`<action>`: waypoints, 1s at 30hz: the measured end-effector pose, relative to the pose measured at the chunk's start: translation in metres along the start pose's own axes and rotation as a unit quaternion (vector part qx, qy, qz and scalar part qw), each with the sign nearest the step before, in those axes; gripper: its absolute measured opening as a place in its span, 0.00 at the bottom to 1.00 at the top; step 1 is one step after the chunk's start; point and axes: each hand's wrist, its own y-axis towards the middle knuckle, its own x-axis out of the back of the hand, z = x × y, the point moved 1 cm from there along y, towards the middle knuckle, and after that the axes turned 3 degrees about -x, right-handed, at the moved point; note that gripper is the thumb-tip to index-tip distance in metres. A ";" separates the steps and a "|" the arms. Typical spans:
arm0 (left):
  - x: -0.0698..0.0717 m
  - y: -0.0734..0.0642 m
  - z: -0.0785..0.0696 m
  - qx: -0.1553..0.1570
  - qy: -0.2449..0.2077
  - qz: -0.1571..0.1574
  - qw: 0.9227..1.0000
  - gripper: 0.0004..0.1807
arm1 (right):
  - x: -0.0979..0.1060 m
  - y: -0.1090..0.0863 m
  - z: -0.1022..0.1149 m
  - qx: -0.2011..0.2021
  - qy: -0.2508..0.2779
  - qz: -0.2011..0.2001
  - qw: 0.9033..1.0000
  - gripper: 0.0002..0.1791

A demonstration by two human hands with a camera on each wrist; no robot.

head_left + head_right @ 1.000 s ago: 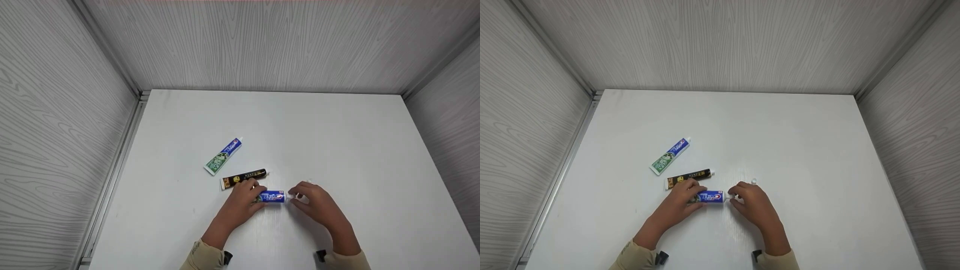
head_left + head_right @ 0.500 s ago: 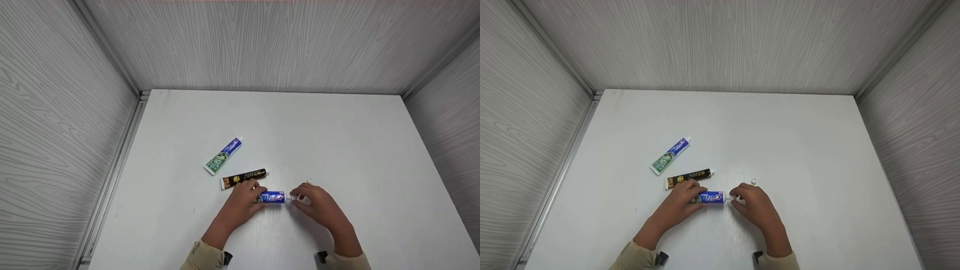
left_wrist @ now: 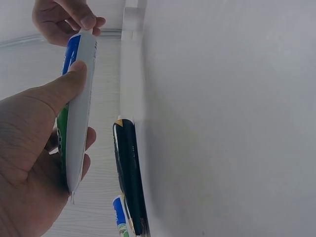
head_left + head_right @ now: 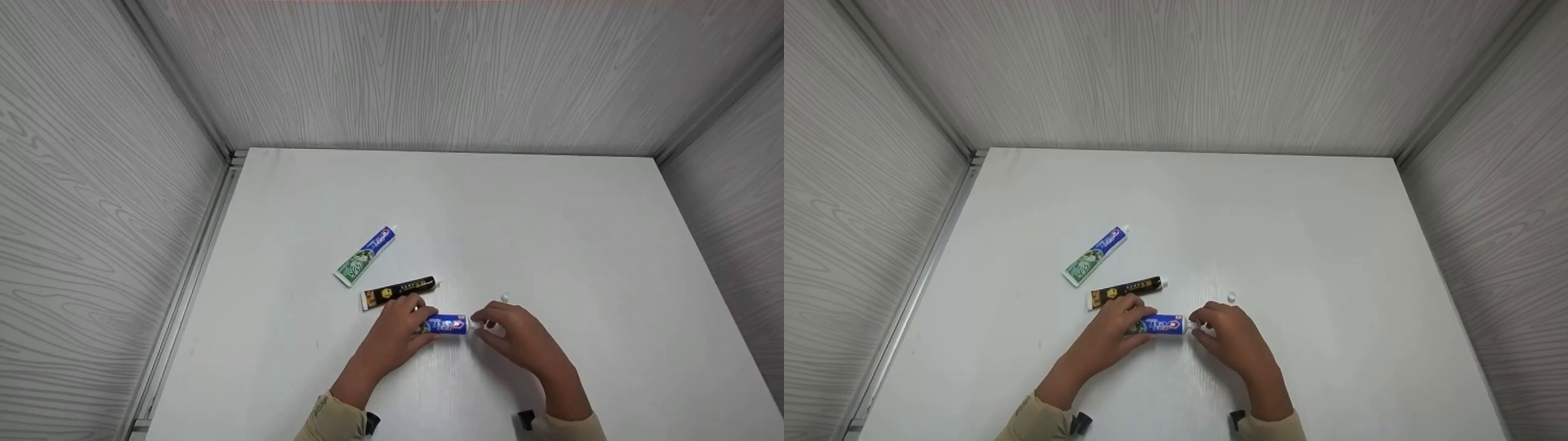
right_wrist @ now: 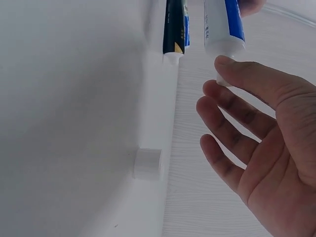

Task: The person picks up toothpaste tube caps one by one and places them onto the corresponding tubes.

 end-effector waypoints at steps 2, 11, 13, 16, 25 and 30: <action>-0.001 0.000 0.000 0.000 0.000 0.000 1.000 0.24 | 0.001 -0.001 0.000 0.003 0.000 0.008 1.000 0.12; 0.000 0.001 -0.001 -0.001 -0.001 0.003 1.000 0.24 | 0.001 -0.003 0.002 -0.010 -0.009 0.031 0.999 0.15; 0.000 0.001 -0.001 -0.002 0.001 0.004 1.000 0.24 | 0.001 -0.003 0.002 -0.005 -0.010 0.027 1.000 0.16; -0.001 0.001 0.000 -0.005 0.004 0.003 1.000 0.24 | 0.001 -0.004 0.003 0.005 -0.009 0.015 1.000 0.18; -0.003 -0.001 0.001 -0.007 0.001 -0.004 1.000 0.23 | 0.001 -0.004 0.004 -0.008 0.008 0.004 1.000 0.13; -0.002 -0.002 -0.002 -0.005 -0.004 -0.007 1.000 0.23 | 0.001 -0.004 0.003 0.010 0.013 -0.010 1.000 0.14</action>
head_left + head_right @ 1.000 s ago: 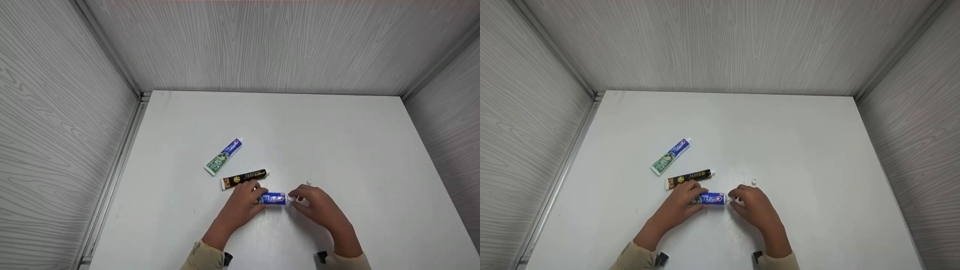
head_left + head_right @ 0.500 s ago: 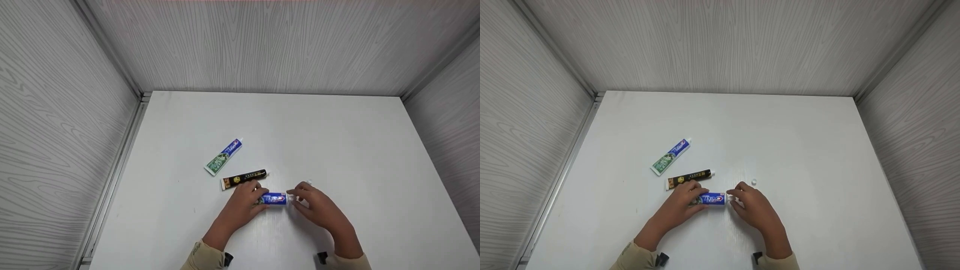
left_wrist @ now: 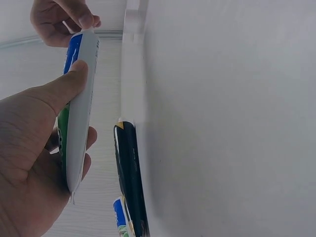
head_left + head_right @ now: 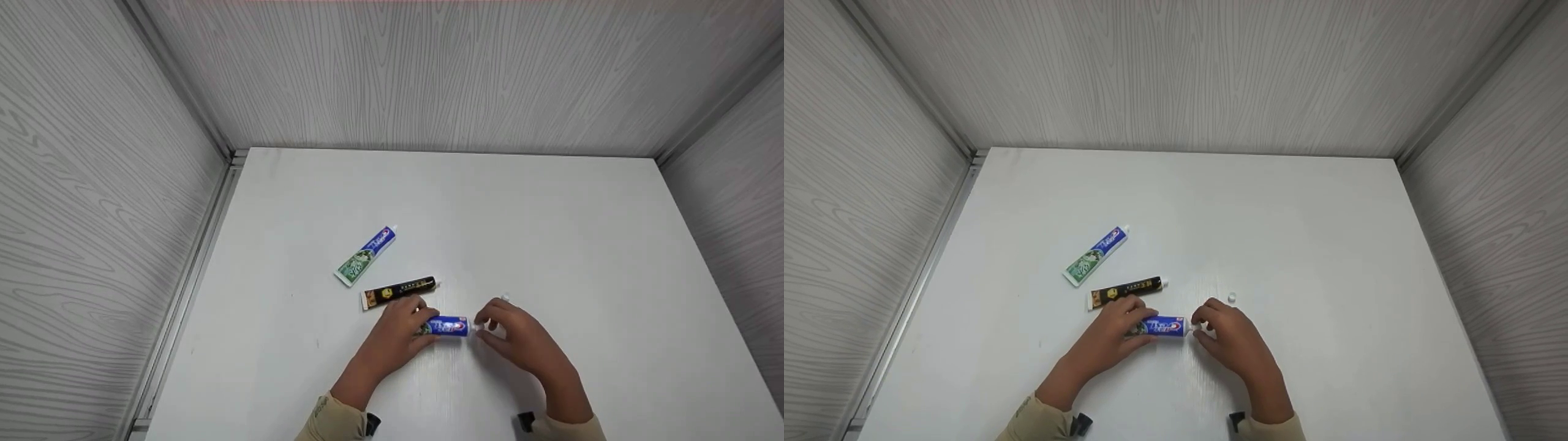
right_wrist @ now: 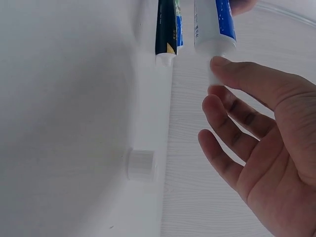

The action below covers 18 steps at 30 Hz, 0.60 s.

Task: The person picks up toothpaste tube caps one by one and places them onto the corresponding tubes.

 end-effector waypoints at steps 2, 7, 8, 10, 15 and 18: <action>0.000 0.000 0.000 0.002 0.001 0.001 1.000 0.23 | 0.000 0.000 0.000 0.006 0.004 -0.003 1.000 0.15; 0.001 0.001 -0.001 0.000 0.000 0.002 1.000 0.23 | 0.000 0.000 0.000 0.011 0.013 -0.005 1.000 0.15; 0.001 0.001 -0.001 -0.001 -0.001 0.001 1.000 0.23 | 0.001 0.000 0.000 0.009 0.014 -0.004 1.000 0.15; 0.001 0.001 -0.001 -0.003 -0.001 0.001 1.000 0.24 | 0.001 0.001 0.000 0.003 0.015 -0.003 1.000 0.15; 0.001 0.001 0.000 -0.005 -0.001 0.001 1.000 0.24 | 0.002 0.001 0.000 -0.009 0.014 -0.001 1.000 0.14; 0.001 0.001 0.001 -0.003 -0.001 0.001 1.000 0.24 | 0.001 0.001 0.000 -0.007 0.011 -0.002 1.000 0.13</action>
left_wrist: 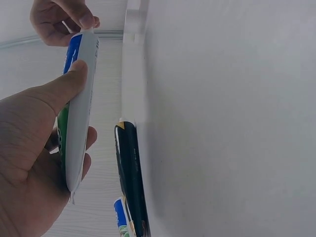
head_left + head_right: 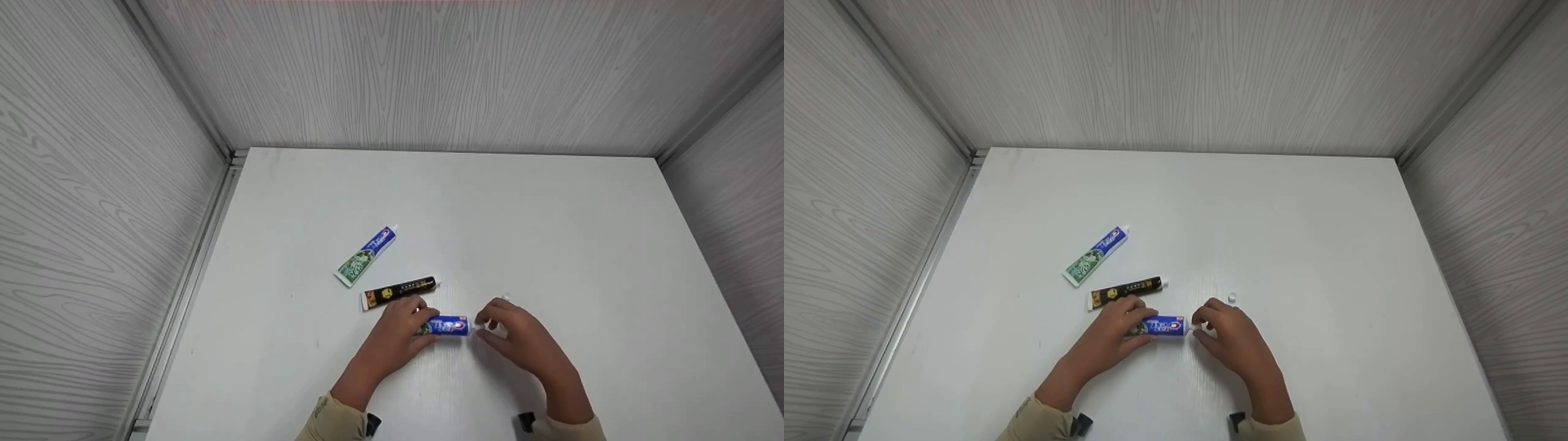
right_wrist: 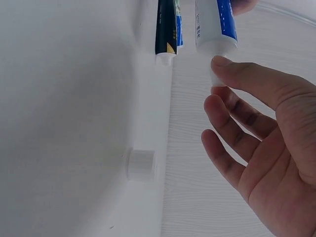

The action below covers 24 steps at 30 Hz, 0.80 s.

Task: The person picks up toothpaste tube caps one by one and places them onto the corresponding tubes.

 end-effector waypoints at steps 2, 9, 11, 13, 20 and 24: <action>-0.001 0.000 0.000 -0.001 0.000 -0.001 1.000 0.23 | 0.000 0.000 0.000 0.002 -0.004 0.000 1.000 0.12; 0.000 -0.001 -0.001 0.000 0.002 0.001 1.000 0.24 | -0.001 -0.001 -0.001 0.007 -0.015 0.007 1.000 0.10; 0.000 -0.001 -0.001 0.002 0.002 0.003 1.000 0.24 | -0.001 -0.001 -0.002 0.005 -0.014 0.011 1.000 0.09; 0.000 -0.001 -0.001 0.004 0.002 0.004 1.000 0.25 | -0.001 -0.001 -0.002 0.001 -0.012 0.014 1.000 0.09; -0.001 -0.001 0.000 0.003 -0.003 0.003 1.000 0.24 | -0.001 -0.001 -0.001 -0.031 0.005 0.017 0.999 0.15; -0.001 0.000 0.000 0.000 -0.002 0.001 1.000 0.24 | 0.000 -0.001 0.000 -0.038 -0.002 0.014 0.999 0.16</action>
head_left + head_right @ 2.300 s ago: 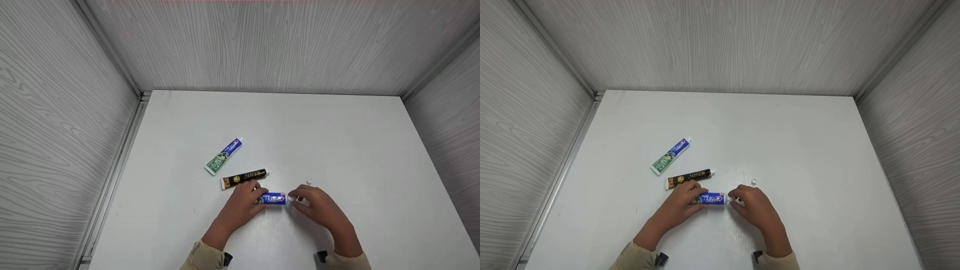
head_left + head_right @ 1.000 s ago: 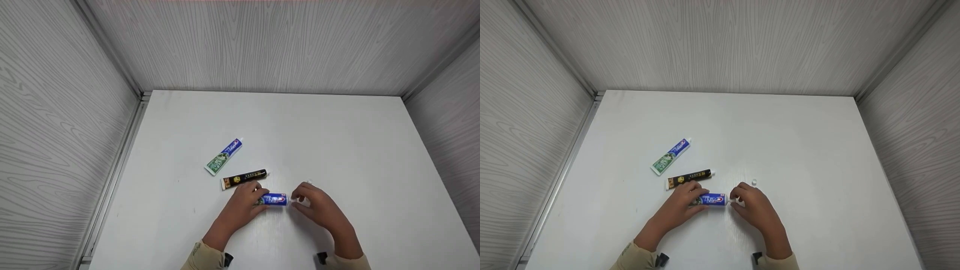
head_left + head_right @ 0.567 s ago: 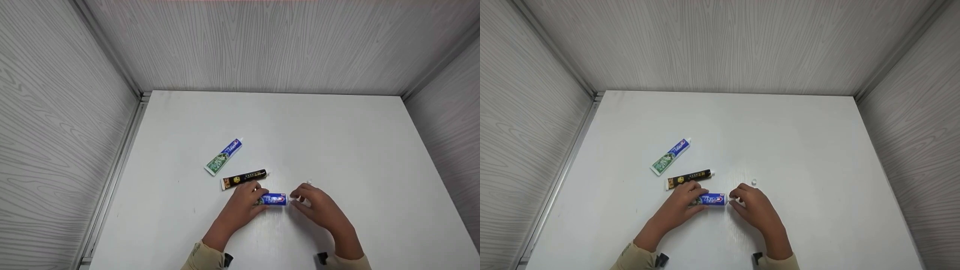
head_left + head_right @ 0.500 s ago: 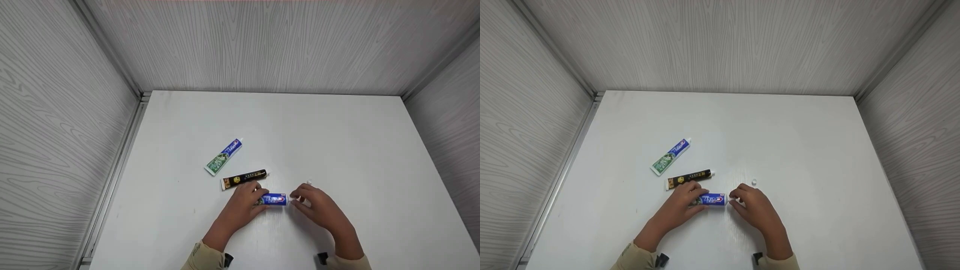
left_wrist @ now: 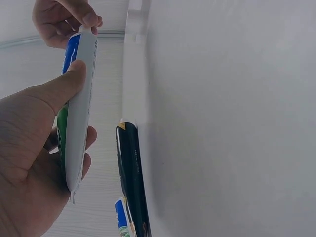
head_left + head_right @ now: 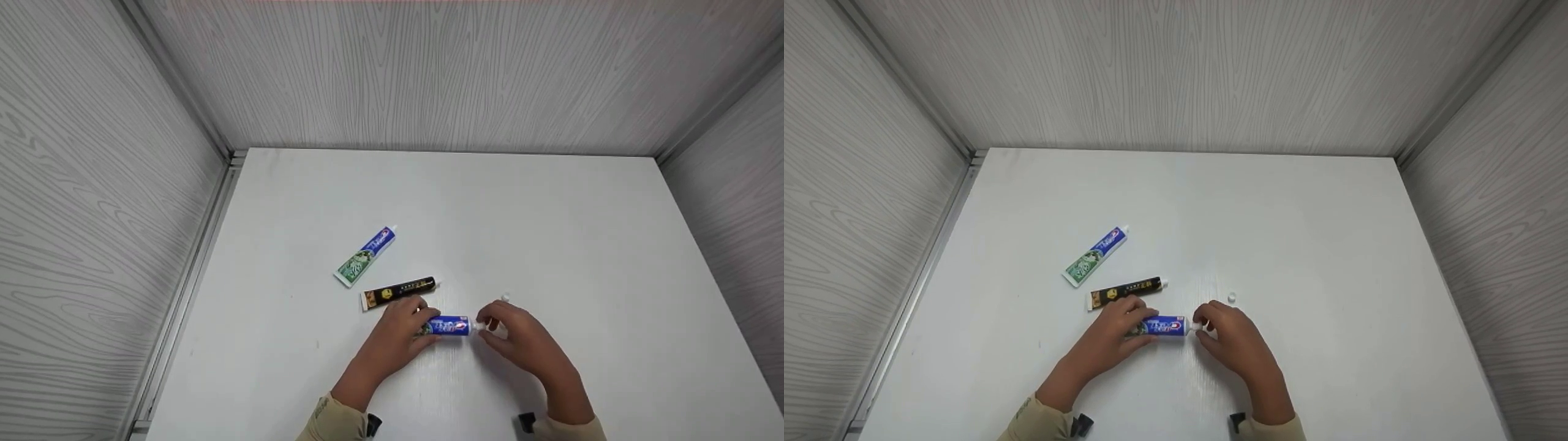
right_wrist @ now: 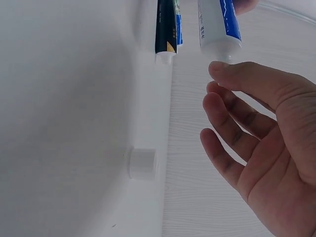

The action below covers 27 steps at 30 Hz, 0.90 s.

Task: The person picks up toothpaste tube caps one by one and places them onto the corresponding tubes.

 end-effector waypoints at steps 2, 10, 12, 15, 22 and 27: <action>0.000 0.000 0.000 -0.001 -0.001 -0.003 1.000 0.24 | 0.000 0.000 0.000 0.001 -0.003 -0.001 1.000 0.15; 0.000 0.000 0.000 0.002 0.000 -0.004 1.000 0.24 | 0.001 0.000 -0.002 0.005 0.000 0.017 1.000 0.11; 0.001 0.000 0.000 0.006 0.000 -0.001 1.000 0.24 | 0.001 0.000 -0.003 -0.003 0.002 0.027 1.000 0.10; 0.002 -0.001 -0.002 0.005 0.004 0.000 1.000 0.24 | 0.000 0.001 -0.004 -0.017 0.002 0.038 0.999 0.09; 0.002 0.000 -0.001 0.005 0.001 -0.004 1.000 0.23 | -0.002 0.000 -0.002 -0.024 -0.003 0.031 0.999 0.11; 0.001 0.001 -0.001 0.007 -0.002 -0.002 1.000 0.24 | -0.001 0.000 -0.001 -0.038 0.019 0.024 0.999 0.14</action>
